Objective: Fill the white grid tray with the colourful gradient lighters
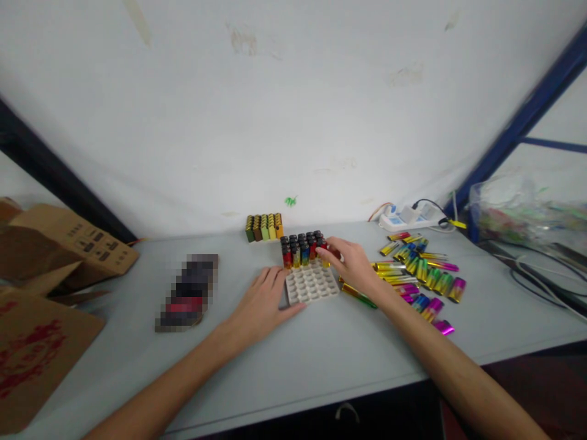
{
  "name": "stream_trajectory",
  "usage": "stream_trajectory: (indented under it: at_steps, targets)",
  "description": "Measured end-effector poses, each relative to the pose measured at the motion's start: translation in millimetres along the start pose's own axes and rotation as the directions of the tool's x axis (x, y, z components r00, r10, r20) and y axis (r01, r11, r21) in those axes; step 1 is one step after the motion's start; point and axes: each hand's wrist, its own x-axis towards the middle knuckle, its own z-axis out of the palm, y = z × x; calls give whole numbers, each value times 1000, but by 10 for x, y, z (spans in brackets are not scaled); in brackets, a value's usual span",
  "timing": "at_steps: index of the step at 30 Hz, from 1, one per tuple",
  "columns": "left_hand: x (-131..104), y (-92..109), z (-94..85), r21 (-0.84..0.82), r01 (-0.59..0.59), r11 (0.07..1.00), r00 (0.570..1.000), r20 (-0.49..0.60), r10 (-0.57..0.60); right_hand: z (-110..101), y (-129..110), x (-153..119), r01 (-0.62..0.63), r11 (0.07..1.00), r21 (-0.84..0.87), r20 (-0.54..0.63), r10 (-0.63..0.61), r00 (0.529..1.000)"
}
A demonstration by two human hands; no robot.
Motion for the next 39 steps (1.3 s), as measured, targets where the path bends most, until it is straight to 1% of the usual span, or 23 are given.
stream_trajectory:
  at_steps: [4,10,12,14,16,18,20,21,23,24,25,27,28,29,30,31,33,34,36,38,39]
  targets:
    - [3,15,-13,11,-3,1000,1000,3,2,50,42,26,-66,998,10,57,66,996]
    - [-8,-23,40,22,-2,1000,1000,-12,2,120,130,69,-70,996,-54,176,79,981]
    - [-13,-35,55,20,-8,1000,1000,-20,8,119,151,92,-55,991,-122,219,81,972]
    - [-15,-39,58,21,-13,1000,1000,-22,14,112,148,116,-14,976,-217,266,73,961]
    - [-14,-35,53,22,-15,1000,1000,-25,15,107,119,135,41,940,-340,284,61,957]
    - [-10,-30,45,22,-12,1000,1000,-22,12,98,77,150,66,888,-456,275,70,959]
    - [-6,-30,40,20,-10,1000,1000,-18,10,62,43,167,57,867,-495,273,93,957]
    - [-5,-33,41,20,-11,1000,1000,-15,11,24,34,177,50,878,-476,274,94,957]
    - [-4,-44,47,25,-14,1000,1000,-12,15,-114,23,195,48,920,-389,242,52,969]
    - [-4,-50,52,29,-16,999,1000,-10,16,-215,16,199,51,941,-334,201,18,979]
    - [-4,-57,58,33,-18,999,1000,-9,18,-338,3,196,53,957,-284,135,-15,991]
    - [-5,-68,68,40,-22,999,1000,-9,22,-632,-46,153,50,977,-208,-11,-53,999]
    - [-6,-72,72,44,-23,999,1000,-11,23,-792,-81,107,31,981,-193,-98,-51,994]
    - [-6,-74,75,49,-23,999,1000,-12,24,-951,-119,42,8,983,-185,-151,-37,988]
    - [-5,-77,78,54,-25,998,1000,-13,26,-1102,-155,-42,-12,984,-175,-162,-17,987]
    - [-3,-79,80,60,-26,998,1000,-13,27,-1241,-183,-146,-32,985,-172,-122,12,993]
    - [2,-86,85,71,-29,997,999,-15,31,-1465,-194,-411,-45,984,-171,47,54,997]
    - [5,-91,87,75,-32,997,999,-17,33,-1547,-171,-568,-60,984,-167,138,84,987]
    - [13,-100,91,80,-40,996,999,-22,42,-1654,-71,-922,-103,977,-187,294,156,943]
    - [20,-107,90,72,-53,996,998,-26,55,-1702,73,-1293,-139,963,-231,352,216,911]
    - [22,-108,88,66,-58,996,998,-29,60,-1710,147,-1469,-167,950,-264,346,254,903]
